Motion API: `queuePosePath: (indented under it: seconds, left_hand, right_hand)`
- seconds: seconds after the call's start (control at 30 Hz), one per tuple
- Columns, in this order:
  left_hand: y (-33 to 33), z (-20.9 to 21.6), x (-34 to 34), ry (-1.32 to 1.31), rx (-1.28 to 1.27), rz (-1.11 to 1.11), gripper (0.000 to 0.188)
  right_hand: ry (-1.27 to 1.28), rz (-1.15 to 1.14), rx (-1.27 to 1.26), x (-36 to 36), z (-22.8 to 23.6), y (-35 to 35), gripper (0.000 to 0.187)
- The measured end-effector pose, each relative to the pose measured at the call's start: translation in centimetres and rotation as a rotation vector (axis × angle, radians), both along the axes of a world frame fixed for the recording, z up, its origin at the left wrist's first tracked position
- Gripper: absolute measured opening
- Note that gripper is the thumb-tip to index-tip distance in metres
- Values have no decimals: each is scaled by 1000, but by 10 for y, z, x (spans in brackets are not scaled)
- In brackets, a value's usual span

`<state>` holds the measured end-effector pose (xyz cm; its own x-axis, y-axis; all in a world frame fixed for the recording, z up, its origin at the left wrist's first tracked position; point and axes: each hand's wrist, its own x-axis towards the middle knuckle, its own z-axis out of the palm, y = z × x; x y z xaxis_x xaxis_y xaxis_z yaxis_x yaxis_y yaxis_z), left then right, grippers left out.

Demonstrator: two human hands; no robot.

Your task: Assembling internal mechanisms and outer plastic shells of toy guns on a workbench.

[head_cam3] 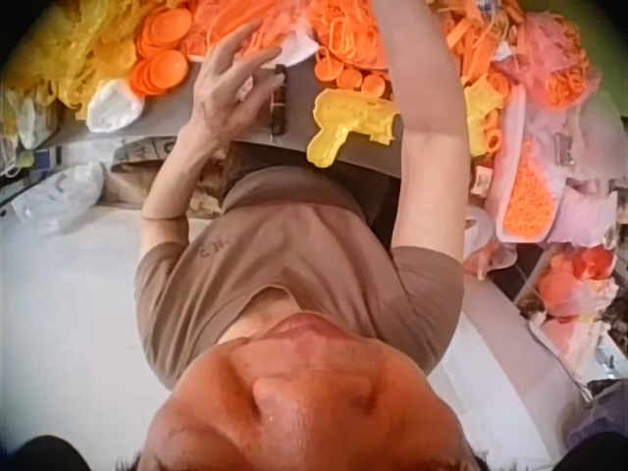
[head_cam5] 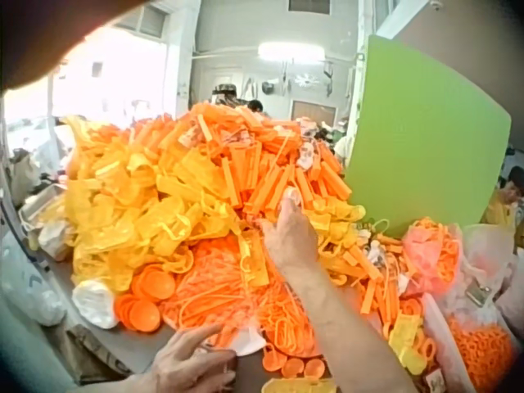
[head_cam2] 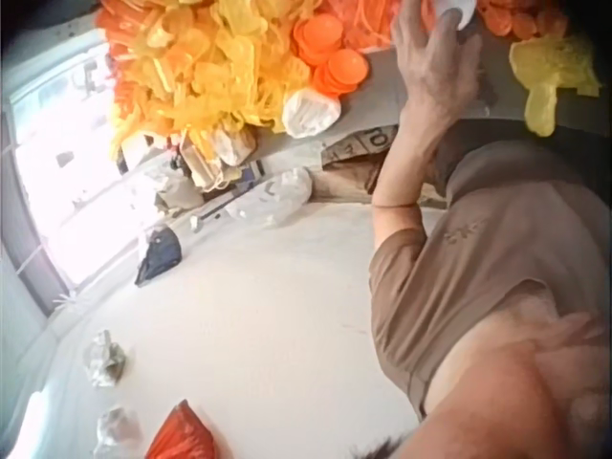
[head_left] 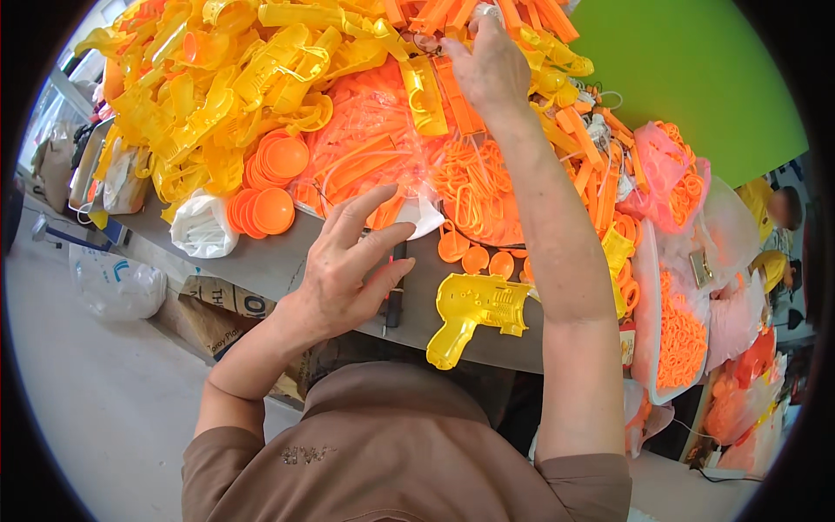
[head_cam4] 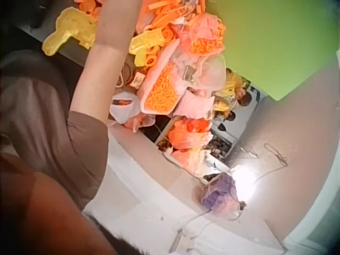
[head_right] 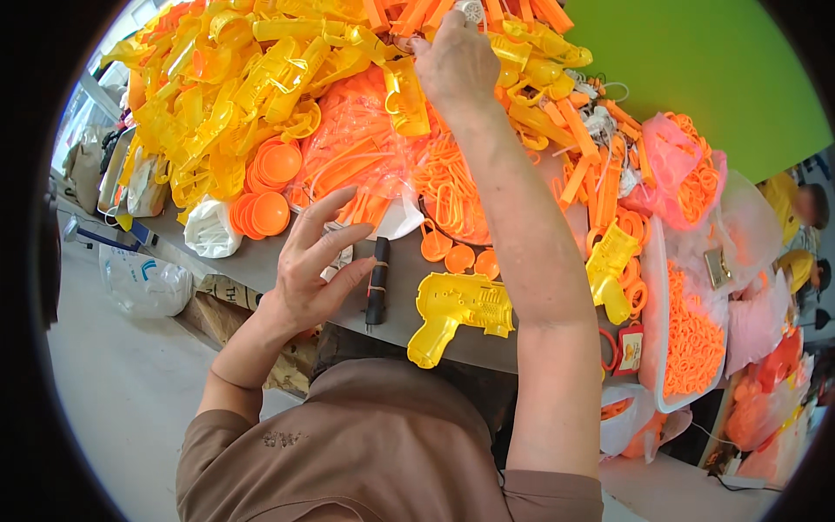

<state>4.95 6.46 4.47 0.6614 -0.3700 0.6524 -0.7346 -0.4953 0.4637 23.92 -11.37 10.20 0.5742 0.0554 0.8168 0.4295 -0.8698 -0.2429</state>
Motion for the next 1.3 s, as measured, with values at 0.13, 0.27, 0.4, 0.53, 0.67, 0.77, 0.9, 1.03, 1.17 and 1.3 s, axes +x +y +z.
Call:
queuePosePath:
  seconds: [0.13,0.27,0.4,0.53,0.67,0.77,0.9,1.03,1.17,1.3]
  left_hand:
    - [7,-6,-2,40,6,13,38]
    - [0,-6,3,42,-22,-22,36]
    - [4,-10,4,32,-4,-13,36]
    - [2,-15,4,38,-9,-17,35]
    - [3,-22,4,73,-14,-24,35]
    - [9,-25,5,63,5,4,35]
    - [12,-25,8,71,-22,10,34]
    - [14,-27,15,91,-52,36,35]
    - [12,-28,19,82,-74,50,34]
    - [0,-25,19,90,-69,6,34]
  right_hand:
    - [497,-44,140,11,22,19,78]
    - [-81,-278,23,82,2,0,70]
    - [338,-223,48,62,44,31,54]
    - [249,-227,-34,70,46,37,45]
    - [457,-352,-53,94,45,40,32]
    - [490,-369,25,93,46,39,28]
    - [411,-343,70,95,43,21,29]
    - [470,159,3,61,48,8,30]
    - [563,-42,-98,28,31,5,38]
    - [433,-119,-269,35,-12,-3,38]
